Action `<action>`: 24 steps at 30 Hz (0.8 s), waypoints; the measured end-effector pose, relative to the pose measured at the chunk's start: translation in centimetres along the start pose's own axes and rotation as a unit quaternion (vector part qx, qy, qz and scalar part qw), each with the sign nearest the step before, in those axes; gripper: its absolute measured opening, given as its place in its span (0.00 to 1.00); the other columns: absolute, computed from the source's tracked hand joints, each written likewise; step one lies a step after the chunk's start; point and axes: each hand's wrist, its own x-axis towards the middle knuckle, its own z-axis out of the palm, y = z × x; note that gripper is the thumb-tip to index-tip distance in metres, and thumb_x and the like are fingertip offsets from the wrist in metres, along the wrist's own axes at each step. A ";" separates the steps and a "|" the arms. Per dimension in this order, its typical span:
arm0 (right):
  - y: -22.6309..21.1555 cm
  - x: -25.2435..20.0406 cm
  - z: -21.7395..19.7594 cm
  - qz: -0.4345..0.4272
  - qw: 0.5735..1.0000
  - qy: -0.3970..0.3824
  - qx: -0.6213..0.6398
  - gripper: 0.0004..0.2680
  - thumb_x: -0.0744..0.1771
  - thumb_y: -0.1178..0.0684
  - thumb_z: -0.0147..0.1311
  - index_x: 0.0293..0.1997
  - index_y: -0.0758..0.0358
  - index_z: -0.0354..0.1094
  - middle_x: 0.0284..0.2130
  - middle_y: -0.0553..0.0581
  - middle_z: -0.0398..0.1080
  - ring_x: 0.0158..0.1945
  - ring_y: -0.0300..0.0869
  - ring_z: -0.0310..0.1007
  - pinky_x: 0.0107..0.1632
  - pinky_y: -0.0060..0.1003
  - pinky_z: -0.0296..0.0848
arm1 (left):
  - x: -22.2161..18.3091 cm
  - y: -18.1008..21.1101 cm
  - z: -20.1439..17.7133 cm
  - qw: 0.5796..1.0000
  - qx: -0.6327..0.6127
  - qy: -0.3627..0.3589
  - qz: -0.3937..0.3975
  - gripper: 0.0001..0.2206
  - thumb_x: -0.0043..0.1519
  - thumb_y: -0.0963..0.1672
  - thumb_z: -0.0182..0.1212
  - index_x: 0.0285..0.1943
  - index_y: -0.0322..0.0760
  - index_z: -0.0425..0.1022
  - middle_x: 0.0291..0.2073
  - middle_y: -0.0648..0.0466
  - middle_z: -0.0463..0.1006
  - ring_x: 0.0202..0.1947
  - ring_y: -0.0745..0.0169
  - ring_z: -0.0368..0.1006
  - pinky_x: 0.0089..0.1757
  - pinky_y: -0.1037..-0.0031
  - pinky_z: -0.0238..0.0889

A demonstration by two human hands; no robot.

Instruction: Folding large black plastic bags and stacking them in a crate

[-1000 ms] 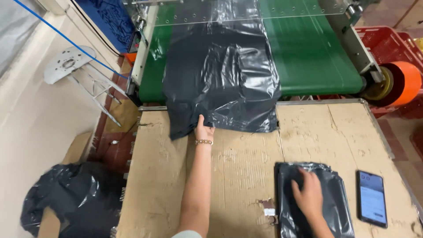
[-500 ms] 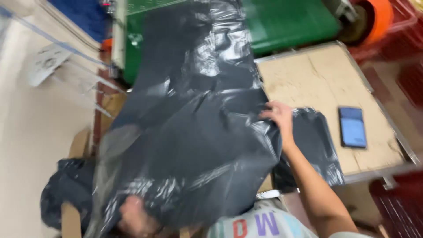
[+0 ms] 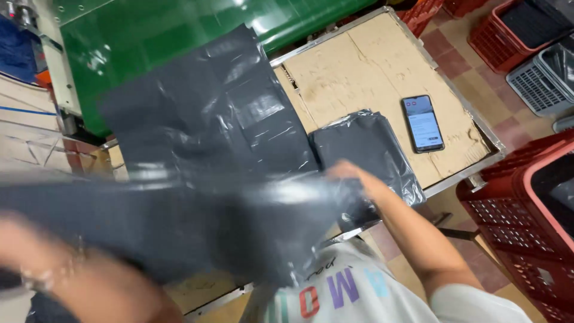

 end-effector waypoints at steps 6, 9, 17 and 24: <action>4.6 13.7 -1.9 0.307 0.881 0.198 0.301 0.16 0.62 0.50 0.62 0.53 0.63 0.70 0.42 0.60 0.78 0.41 0.45 0.80 0.47 0.41 0.80 | -4.2 23.2 -6.0 0.937 -0.291 -0.026 0.194 0.13 0.78 0.43 0.46 0.61 0.21 0.66 0.50 0.34 0.71 0.49 0.36 0.66 0.52 0.53 0.57; 8.1 12.9 -0.9 0.361 0.838 0.188 0.363 0.18 0.64 0.43 0.64 0.56 0.62 0.71 0.47 0.63 0.77 0.46 0.47 0.80 0.47 0.44 0.81 | -12.5 17.4 -0.6 0.984 -0.122 -0.131 0.026 0.22 0.69 0.51 0.57 0.59 0.26 0.68 0.50 0.32 0.72 0.50 0.27 0.68 0.50 0.45 0.61; 9.8 3.4 2.2 0.447 0.819 0.141 0.331 0.13 0.65 0.43 0.64 0.50 0.52 0.72 0.24 0.59 0.74 0.19 0.46 0.76 0.15 0.36 0.72 | -31.3 2.4 5.6 0.884 -0.016 -0.331 -0.330 0.33 0.56 0.67 0.59 0.59 0.50 0.79 0.55 0.53 0.81 0.56 0.36 0.75 0.50 0.45 0.69; 13.9 2.8 2.8 0.456 0.853 0.126 0.219 0.13 0.65 0.58 0.65 0.50 0.76 0.70 0.34 0.73 0.75 0.36 0.58 0.79 0.38 0.58 0.78 | -32.4 2.0 6.4 0.900 -0.037 -0.317 -0.296 0.17 0.58 0.58 0.63 0.43 0.52 0.82 0.43 0.55 0.82 0.53 0.44 0.75 0.49 0.54 0.72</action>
